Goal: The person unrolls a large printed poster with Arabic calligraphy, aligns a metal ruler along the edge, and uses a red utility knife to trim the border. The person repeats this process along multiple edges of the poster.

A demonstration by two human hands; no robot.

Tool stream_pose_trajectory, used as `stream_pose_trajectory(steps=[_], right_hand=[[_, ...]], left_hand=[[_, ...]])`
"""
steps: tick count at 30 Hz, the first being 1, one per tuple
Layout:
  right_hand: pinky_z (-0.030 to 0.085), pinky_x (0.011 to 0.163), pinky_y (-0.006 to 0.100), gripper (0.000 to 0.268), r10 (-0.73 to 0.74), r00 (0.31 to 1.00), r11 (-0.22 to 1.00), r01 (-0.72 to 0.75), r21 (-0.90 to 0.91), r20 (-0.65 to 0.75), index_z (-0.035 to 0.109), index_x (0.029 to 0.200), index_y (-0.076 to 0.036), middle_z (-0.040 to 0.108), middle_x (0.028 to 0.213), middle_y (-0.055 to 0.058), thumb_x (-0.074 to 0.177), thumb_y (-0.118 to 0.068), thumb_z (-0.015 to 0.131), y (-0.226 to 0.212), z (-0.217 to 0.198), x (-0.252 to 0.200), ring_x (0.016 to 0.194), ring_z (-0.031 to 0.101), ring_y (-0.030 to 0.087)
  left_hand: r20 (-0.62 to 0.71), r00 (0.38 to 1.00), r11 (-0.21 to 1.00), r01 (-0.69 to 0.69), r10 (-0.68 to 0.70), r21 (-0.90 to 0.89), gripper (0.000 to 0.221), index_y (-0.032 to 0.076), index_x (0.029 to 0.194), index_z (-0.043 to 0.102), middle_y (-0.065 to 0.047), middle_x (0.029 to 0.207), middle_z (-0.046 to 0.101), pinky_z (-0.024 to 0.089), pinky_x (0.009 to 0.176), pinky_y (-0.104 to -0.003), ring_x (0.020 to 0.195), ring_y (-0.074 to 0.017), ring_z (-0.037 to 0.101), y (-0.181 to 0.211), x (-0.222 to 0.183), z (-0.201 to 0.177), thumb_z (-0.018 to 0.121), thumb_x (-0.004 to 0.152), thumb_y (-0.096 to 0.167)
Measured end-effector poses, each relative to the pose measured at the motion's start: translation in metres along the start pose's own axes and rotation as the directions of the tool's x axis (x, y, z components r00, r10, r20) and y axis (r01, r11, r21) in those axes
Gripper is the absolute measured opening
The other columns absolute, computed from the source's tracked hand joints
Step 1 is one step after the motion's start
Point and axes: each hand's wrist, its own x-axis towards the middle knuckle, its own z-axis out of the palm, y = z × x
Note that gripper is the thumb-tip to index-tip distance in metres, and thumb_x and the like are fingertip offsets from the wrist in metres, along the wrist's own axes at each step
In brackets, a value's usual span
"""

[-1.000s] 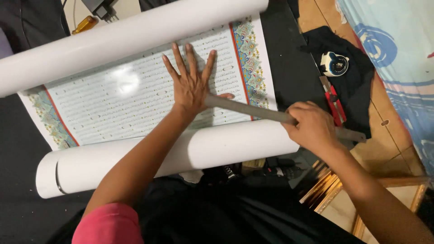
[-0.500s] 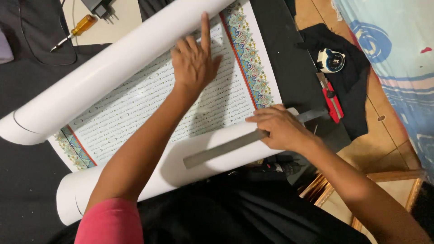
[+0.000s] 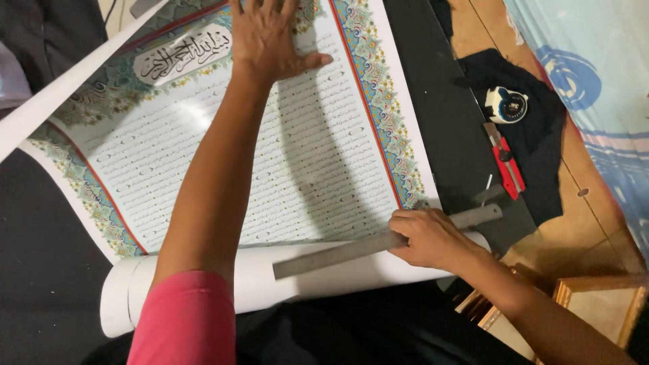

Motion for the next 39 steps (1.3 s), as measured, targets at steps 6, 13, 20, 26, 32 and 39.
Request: stream_pose_trajectory(steps=[6,13,20,26,32,39], right_hand=[[0.045,0.061,0.047,0.019,0.180,0.979,0.979,-0.169,0.116,-0.091,0.052,0.078,-0.014,0.068,0.067,0.005,0.085,-0.025,0.065,0.022,0.007,0.010,0.065,0.066,0.033],[0.044,0.063,0.050,0.027,0.398,0.915,0.915,-0.393,0.088,-0.058,0.047,0.084,-0.016,0.068,0.068,0.004,0.092,-0.035,0.065,0.030,0.007,0.016,0.072,0.064,0.039],[0.043,0.063,0.060,0.036,0.557,0.795,0.826,-0.561,0.057,-0.239,0.051,0.089,-0.016,0.070,0.074,0.010,0.092,-0.049,0.065,0.056,0.015,0.038,0.080,0.066,0.047],[0.047,0.072,0.058,0.038,0.715,0.622,0.696,-0.672,0.252,-0.318,0.054,0.097,-0.013,0.075,0.088,0.012,0.090,-0.046,0.071,0.061,-0.026,0.094,0.088,0.068,0.047],[0.047,0.069,0.050,0.038,0.719,0.579,0.693,-0.639,0.333,-0.385,0.060,0.097,-0.016,0.073,0.090,0.007,0.081,-0.045,0.079,0.070,-0.069,0.150,0.085,0.068,0.035],[0.049,0.073,0.047,0.040,0.601,0.577,0.798,-0.472,0.374,-0.553,0.057,0.109,-0.013,0.072,0.087,0.008,0.079,-0.032,0.078,0.081,-0.110,0.195,0.081,0.070,0.033]], left_hand=[[-0.145,0.986,0.997,-0.081,0.081,0.008,0.125,0.011,0.140,0.054,-0.026,0.159,0.034,0.005,0.115,-0.071,0.147,-0.0463,0.024,-0.007,0.013,0.016,0.043,0.071,0.114],[0.094,0.995,0.985,-0.020,0.036,-0.173,0.145,0.010,0.165,0.017,-0.018,0.170,0.008,0.007,0.116,-0.076,0.153,-0.0429,0.000,-0.006,0.009,-0.004,0.048,0.062,0.107],[0.026,0.999,0.960,-0.030,0.039,-0.280,0.135,0.019,0.169,0.023,-0.018,0.168,-0.006,0.001,0.110,-0.086,0.150,-0.0434,-0.013,-0.003,0.007,0.011,0.065,0.065,0.095],[-0.045,0.999,0.948,-0.032,0.019,-0.318,0.105,0.025,0.167,0.034,-0.018,0.167,-0.006,-0.008,0.108,-0.088,0.150,-0.0452,-0.014,-0.004,0.015,0.031,0.038,0.081,0.085],[-0.210,0.975,0.730,-0.090,-0.075,-0.678,0.068,0.023,0.142,0.062,-0.011,0.167,0.020,-0.019,0.109,-0.079,0.153,-0.0373,-0.003,-0.009,0.015,0.038,0.019,0.098,0.050],[-0.266,0.957,0.838,-0.053,-0.112,-0.543,0.079,0.024,0.135,0.058,-0.006,0.166,0.024,-0.007,0.110,-0.083,0.154,-0.0307,0.003,0.000,0.016,0.046,0.042,0.089,0.085]])
